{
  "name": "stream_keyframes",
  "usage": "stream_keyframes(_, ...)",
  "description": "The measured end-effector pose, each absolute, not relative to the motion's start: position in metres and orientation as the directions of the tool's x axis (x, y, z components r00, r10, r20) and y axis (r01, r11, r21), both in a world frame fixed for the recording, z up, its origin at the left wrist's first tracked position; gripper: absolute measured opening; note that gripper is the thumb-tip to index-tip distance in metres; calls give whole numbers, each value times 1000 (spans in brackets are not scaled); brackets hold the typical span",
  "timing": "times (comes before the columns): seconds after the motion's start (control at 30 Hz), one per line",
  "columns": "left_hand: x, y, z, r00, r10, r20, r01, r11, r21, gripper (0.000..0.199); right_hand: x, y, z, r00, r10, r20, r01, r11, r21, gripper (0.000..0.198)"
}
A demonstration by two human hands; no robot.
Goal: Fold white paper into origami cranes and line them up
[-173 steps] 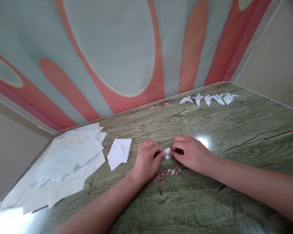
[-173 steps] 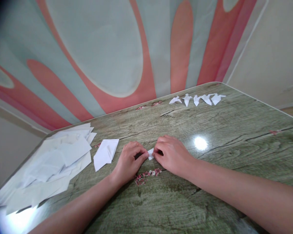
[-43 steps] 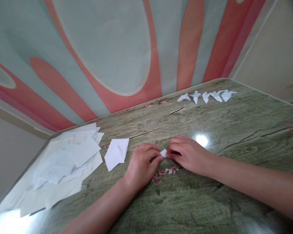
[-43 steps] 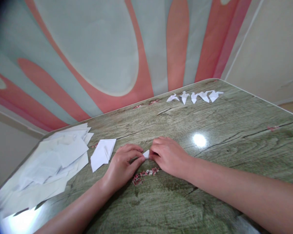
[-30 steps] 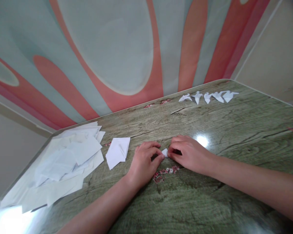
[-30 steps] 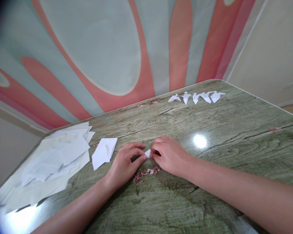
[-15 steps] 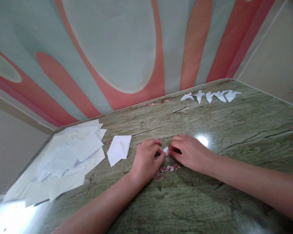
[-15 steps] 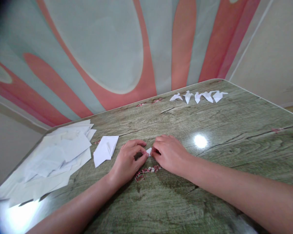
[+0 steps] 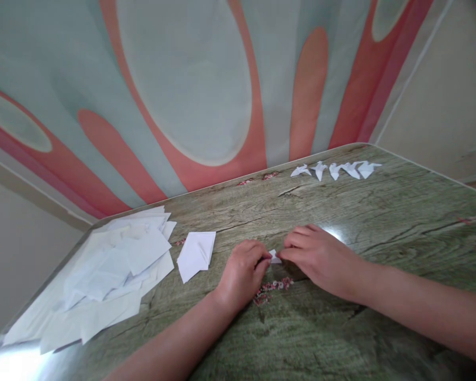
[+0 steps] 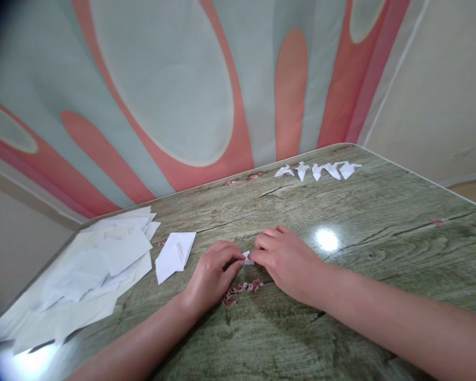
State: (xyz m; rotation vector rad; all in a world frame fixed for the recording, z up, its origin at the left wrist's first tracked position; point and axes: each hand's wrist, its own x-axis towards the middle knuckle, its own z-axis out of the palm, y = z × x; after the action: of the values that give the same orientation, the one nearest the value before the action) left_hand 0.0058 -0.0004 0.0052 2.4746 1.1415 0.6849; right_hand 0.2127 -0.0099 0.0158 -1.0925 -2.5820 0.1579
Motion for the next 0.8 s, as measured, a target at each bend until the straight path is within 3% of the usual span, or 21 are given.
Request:
stream_keyframes(0.1, 5, -1, 4, 555, 773, 308, 619, -631, 467, 10, 206, -25, 19, -697, 683, 217, 701, 713, 10, 17)
stream_keyframes(0.23, 3, -3, 4, 565, 767, 302, 629, -638, 443, 12, 195, -36, 14, -697, 687, 203, 715, 688, 126, 15)
stream_keyframes(0.6, 0, -1, 4, 619, 733, 283, 600, -674, 431, 16, 195, -34, 10, -719, 660, 217, 692, 707, 145, 15)
stream_keyframes(0.8, -1, 0, 1, 639, 705, 307, 581, -704, 409, 18, 197, -33, 9, -720, 673, 169, 690, 719, 76, 15)
